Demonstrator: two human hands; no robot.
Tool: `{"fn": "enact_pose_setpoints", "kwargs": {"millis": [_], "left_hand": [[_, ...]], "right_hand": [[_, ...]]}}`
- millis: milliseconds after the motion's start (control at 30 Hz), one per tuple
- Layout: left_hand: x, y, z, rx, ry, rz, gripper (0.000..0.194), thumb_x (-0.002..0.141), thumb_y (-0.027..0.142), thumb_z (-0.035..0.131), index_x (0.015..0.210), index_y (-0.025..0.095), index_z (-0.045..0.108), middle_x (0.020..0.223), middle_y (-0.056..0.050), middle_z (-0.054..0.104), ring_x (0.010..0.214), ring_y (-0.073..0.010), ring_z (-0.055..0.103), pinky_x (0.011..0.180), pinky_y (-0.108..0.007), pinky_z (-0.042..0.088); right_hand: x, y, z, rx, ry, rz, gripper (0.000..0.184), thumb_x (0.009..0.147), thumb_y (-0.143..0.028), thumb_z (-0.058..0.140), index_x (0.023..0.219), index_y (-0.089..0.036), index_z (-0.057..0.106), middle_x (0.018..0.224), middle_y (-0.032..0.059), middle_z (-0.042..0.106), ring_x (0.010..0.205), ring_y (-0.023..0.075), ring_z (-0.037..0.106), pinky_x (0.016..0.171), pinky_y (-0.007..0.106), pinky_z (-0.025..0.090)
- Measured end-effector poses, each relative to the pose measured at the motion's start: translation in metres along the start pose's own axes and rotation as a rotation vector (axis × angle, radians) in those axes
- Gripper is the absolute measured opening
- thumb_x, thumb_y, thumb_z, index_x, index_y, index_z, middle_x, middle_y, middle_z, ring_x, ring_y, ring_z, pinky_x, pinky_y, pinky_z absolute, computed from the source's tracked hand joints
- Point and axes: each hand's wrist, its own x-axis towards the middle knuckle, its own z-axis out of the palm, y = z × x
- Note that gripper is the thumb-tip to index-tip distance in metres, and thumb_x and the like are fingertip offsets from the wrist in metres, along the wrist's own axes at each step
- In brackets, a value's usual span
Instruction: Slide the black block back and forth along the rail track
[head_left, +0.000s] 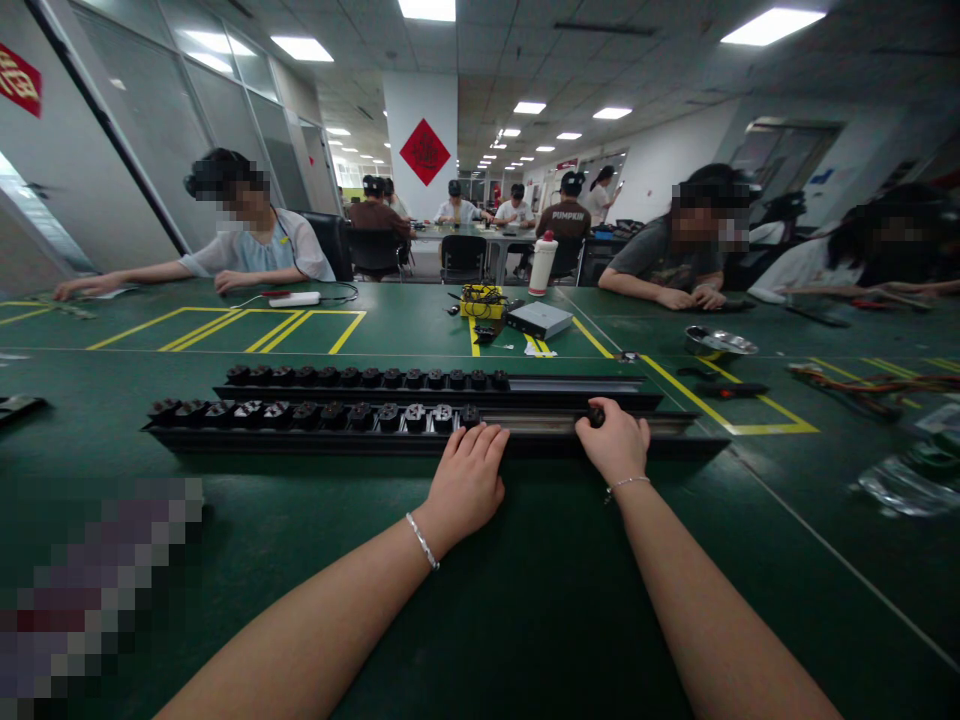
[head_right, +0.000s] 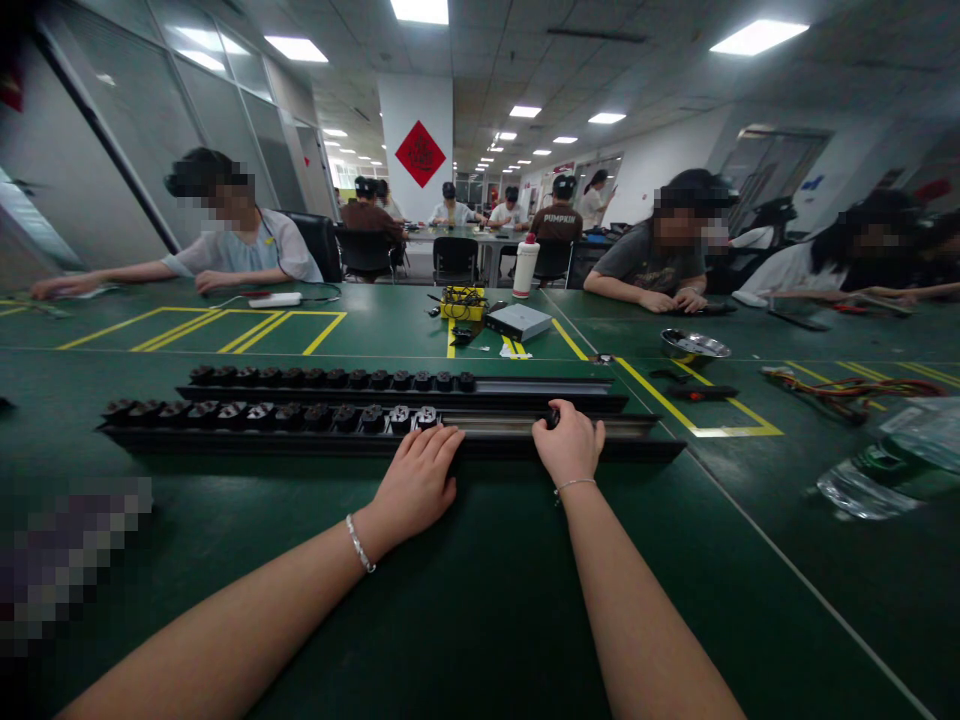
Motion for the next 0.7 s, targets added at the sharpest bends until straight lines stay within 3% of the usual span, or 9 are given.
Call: {"fn": "enact_pose_setpoints", "kwargs": {"millis": [700], "left_hand": [[-0.0002,0.0002,-0.0008,0.013,-0.006,0.009,0.058,0.080,0.020,0.049,0.136,0.018,0.037,0.139,-0.008,0.047,0.130,-0.0230,0.038,0.111,-0.043,0.025]], "right_hand": [[0.0000,0.0001,-0.0023,0.013,-0.005,0.001,0.037,0.072,-0.029,0.046,0.107,-0.021,0.058,0.093,0.0062,0.065,0.096,0.0239,0.056,0.102,0.047,0.024]]}}
